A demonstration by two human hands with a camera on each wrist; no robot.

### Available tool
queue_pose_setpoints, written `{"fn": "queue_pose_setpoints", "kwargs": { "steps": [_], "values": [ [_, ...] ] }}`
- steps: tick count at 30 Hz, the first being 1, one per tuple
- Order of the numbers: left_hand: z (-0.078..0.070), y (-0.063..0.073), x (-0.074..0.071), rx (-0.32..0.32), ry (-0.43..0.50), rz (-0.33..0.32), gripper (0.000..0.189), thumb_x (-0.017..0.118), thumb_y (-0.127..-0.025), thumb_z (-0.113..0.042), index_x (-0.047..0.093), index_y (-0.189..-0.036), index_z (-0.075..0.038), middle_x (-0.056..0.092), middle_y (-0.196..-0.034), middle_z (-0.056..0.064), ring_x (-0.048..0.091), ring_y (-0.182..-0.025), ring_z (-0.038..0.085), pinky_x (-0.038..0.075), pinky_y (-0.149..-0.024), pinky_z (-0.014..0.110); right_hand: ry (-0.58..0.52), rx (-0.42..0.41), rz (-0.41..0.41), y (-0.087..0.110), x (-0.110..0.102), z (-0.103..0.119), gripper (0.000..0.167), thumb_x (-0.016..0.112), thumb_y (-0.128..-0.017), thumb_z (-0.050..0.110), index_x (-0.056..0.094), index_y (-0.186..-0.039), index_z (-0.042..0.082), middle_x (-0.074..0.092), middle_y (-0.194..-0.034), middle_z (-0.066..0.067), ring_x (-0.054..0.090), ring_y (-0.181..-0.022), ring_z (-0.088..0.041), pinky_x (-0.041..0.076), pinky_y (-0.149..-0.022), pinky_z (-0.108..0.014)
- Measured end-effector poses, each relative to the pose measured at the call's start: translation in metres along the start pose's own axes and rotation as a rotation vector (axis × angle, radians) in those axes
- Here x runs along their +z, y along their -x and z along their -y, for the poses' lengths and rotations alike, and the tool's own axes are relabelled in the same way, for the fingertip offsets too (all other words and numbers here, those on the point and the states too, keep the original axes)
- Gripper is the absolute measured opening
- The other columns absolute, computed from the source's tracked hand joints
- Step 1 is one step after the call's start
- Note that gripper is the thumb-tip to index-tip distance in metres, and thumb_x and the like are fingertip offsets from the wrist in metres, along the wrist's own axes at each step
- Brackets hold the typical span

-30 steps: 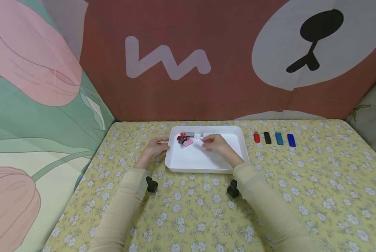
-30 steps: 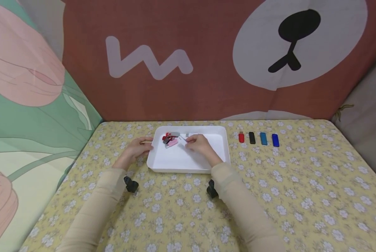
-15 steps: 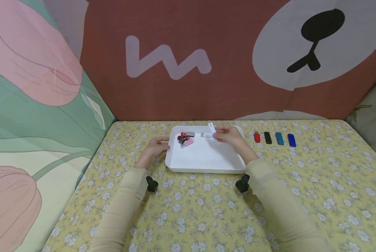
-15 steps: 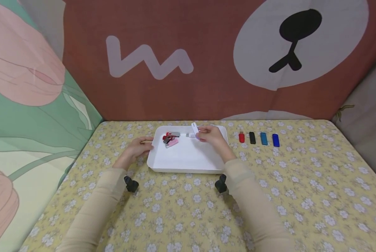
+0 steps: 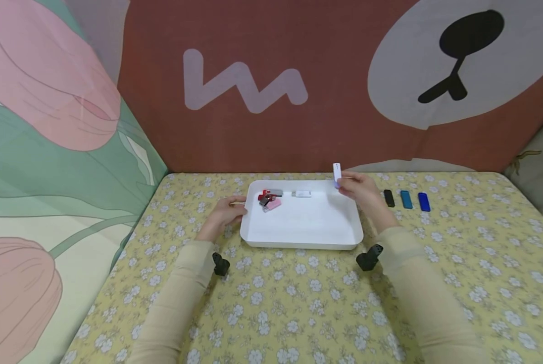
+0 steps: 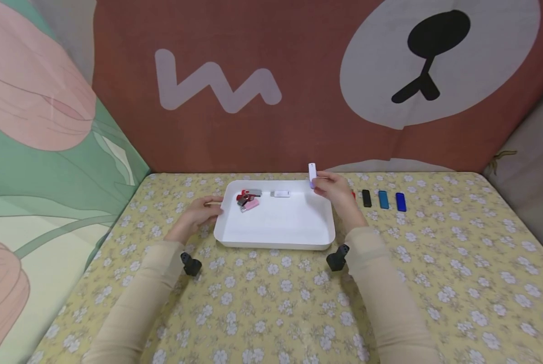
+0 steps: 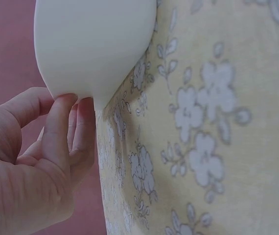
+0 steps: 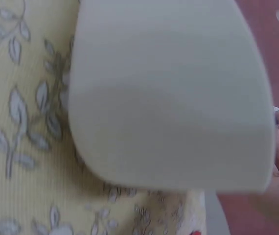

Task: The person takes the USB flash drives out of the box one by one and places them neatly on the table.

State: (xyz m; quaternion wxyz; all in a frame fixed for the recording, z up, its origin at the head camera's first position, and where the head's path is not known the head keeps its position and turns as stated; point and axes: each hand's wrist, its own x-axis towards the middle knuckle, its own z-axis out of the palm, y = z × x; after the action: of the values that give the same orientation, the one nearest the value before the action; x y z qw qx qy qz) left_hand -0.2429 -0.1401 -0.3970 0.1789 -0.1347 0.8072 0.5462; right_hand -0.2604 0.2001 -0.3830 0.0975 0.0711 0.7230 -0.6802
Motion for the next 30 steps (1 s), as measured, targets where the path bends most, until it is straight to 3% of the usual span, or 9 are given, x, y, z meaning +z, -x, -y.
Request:
{"fn": "queue_pose_setpoints", "kwargs": {
  "steps": [2, 7, 17, 23, 26, 30],
  "values": [
    [0.000, 0.000, 0.000, 0.006, 0.006, 0.005, 0.044, 0.057, -0.093, -0.007, 0.052, -0.137, -0.011, 0.057, -0.127, 0.017, 0.062, -0.100, 0.021, 0.052, -0.085, 0.028, -0.049, 0.007, -0.010, 0.001, -0.006, -0.001, 0.061, 0.057, -0.096, 0.018, 0.031, -0.148, 0.000, 0.052, -0.104, 0.006, 0.059, -0.084, 0.005, 0.051, -0.080, -0.009],
    [0.000, 0.002, 0.000, 0.014, 0.014, 0.011, 0.045, 0.056, -0.093, -0.006, 0.051, -0.138, -0.009, 0.057, -0.127, 0.019, 0.061, -0.101, 0.022, 0.052, -0.087, 0.029, -0.035, 0.019, -0.048, 0.004, -0.018, -0.006, 0.063, 0.056, -0.096, 0.026, 0.030, -0.149, 0.004, 0.051, -0.104, 0.010, 0.057, -0.087, 0.005, 0.049, -0.080, -0.008],
    [0.000, 0.001, -0.001, 0.005, -0.002, 0.001, 0.044, 0.057, -0.093, -0.007, 0.052, -0.137, -0.010, 0.057, -0.126, 0.017, 0.060, -0.086, 0.014, 0.050, -0.071, 0.021, -0.018, 0.023, -0.108, 0.005, -0.043, -0.017, 0.062, 0.060, -0.093, 0.033, 0.037, -0.147, 0.012, 0.050, -0.102, 0.017, 0.054, -0.091, 0.007, 0.045, -0.099, -0.020],
    [0.000, -0.001, 0.000, -0.016, -0.009, -0.009, 0.043, 0.057, -0.094, -0.009, 0.052, -0.136, -0.013, 0.058, -0.128, 0.016, 0.058, -0.078, 0.009, 0.047, -0.066, 0.020, -0.118, -0.002, -0.147, 0.009, -0.062, -0.024, 0.030, 0.065, -0.091, 0.025, 0.056, -0.119, 0.019, 0.055, -0.096, 0.015, 0.059, -0.085, 0.004, 0.051, -0.082, -0.013],
    [-0.001, 0.000, 0.001, -0.009, -0.005, -0.009, 0.043, 0.058, -0.093, -0.008, 0.052, -0.136, -0.012, 0.058, -0.129, 0.016, 0.057, -0.076, 0.009, 0.047, -0.065, 0.019, -0.124, -0.010, -0.142, 0.011, -0.070, -0.025, 0.031, 0.061, -0.093, 0.022, 0.052, -0.122, 0.017, 0.056, -0.092, 0.017, 0.060, -0.082, 0.007, 0.051, -0.077, -0.010],
    [-0.002, 0.001, 0.001, -0.012, 0.006, -0.006, 0.043, 0.058, -0.093, -0.008, 0.053, -0.136, -0.013, 0.058, -0.129, 0.017, 0.057, -0.074, 0.008, 0.046, -0.064, 0.019, -0.131, -0.009, -0.139, 0.013, -0.080, -0.025, 0.046, 0.061, -0.093, 0.020, 0.044, -0.135, 0.009, 0.057, -0.092, 0.017, 0.061, -0.080, 0.007, 0.051, -0.077, -0.010]
  ]
}}
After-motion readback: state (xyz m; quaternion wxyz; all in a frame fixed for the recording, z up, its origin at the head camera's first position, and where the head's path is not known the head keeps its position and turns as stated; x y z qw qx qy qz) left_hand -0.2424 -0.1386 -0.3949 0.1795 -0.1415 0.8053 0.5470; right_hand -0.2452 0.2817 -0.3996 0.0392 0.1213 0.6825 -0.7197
